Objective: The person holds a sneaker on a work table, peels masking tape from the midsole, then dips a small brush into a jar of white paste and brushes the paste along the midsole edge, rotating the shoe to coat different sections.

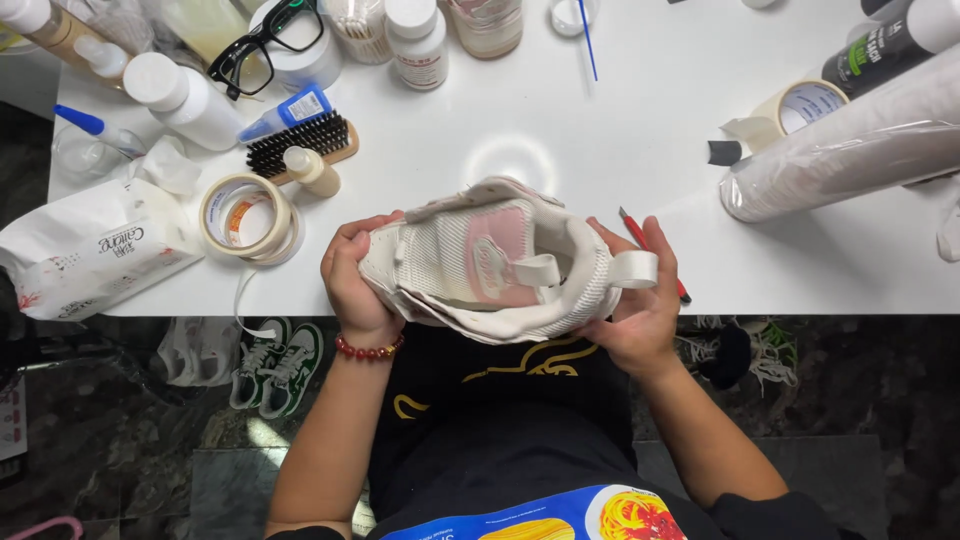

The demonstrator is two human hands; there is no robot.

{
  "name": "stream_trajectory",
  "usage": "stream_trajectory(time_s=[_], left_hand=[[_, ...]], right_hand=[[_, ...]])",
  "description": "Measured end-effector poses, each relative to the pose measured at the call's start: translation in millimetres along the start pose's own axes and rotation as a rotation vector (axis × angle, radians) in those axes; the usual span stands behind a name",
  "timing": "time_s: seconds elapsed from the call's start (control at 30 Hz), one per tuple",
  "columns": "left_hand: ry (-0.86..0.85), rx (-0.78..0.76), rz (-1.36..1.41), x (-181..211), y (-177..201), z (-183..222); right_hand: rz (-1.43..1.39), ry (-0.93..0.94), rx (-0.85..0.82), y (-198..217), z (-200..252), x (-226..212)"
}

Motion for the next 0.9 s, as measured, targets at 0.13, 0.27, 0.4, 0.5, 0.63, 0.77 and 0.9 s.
stream_trajectory(time_s=[0.13,0.27,0.4,0.5,0.63,0.77,0.9], left_hand=[[0.228,0.058,0.057,-27,-5,-7],[0.340,0.065,0.128,-40,-8,-2],[0.302,-0.051,0.236,-43,-11,-7],[0.199,-0.197,0.400,-25,-27,0],[-0.045,-0.313,0.558,-20,-23,-10],[0.051,-0.320,0.450,6,-52,7],[0.121,-0.424,0.445,-18,-19,-1]], right_hand=[[-0.163,0.017,-0.011,-11,-6,-25],[-0.101,0.008,-0.023,-15,-2,-46],[0.025,0.105,-0.073,-25,-5,-77],[0.013,0.165,-0.138,-36,0,-88],[0.214,0.420,-0.231,-62,12,-100],[0.412,0.685,-0.280,-76,37,-89],[0.451,0.771,-0.266,-77,49,-83]])
Point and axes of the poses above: each hand's wrist, its own z-axis away from the middle knuckle, its own y-axis out of the back of the hand, x = y × z, the point moved 6 cm from there along -z, towards the middle knuckle, and after that the axes turned 1 degree about z, right-handed, at the moved point
